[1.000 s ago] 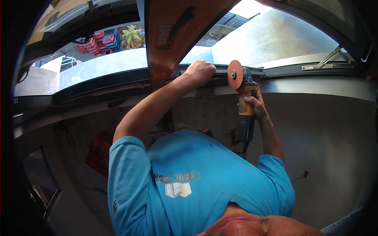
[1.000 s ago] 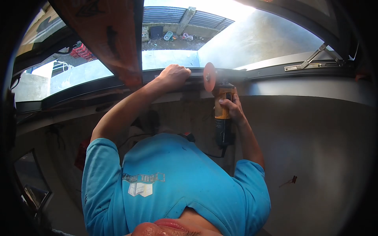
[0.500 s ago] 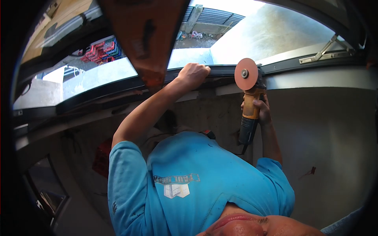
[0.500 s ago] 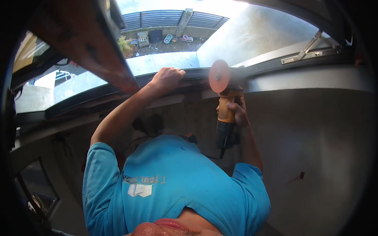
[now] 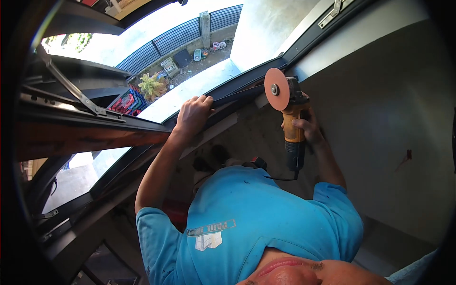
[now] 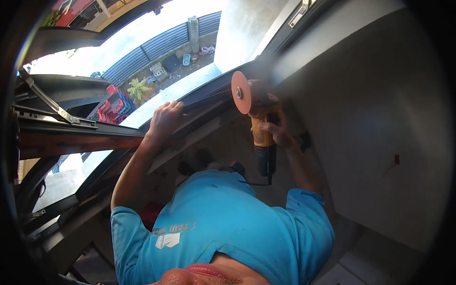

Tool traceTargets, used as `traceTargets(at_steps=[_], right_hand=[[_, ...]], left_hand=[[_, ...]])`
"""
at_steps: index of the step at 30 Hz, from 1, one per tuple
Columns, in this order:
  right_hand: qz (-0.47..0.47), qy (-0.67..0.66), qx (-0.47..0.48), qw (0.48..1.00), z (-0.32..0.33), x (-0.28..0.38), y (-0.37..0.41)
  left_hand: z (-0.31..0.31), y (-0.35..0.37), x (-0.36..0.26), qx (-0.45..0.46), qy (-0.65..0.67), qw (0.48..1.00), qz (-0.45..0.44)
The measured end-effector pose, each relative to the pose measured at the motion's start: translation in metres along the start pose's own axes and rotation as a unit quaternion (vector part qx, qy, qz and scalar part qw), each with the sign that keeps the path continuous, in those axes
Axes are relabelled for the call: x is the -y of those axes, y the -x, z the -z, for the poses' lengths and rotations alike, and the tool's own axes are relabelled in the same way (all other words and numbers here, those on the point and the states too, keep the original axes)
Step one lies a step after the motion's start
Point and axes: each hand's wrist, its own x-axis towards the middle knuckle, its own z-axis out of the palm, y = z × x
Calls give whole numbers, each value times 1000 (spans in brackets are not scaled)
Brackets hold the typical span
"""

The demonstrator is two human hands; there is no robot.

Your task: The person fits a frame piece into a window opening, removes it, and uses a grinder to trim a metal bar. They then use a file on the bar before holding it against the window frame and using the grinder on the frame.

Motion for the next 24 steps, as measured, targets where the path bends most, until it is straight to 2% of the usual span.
traceTargets(at_steps=[5,7,10,24], right_hand=[[-12,6,20,1000,13,-8,-9],[-50,19,31,998,16,-11,-14],[-50,66,42,996,20,-22,-22],[-93,81,54,991,0,-18,-32]], left_hand=[[-4,-8,-2,26,-8,999,32],[-2,-10,-7,40,-5,998,43],[-2,-13,-11,39,-7,998,47],[2,-2,-6,38,24,997,64]])
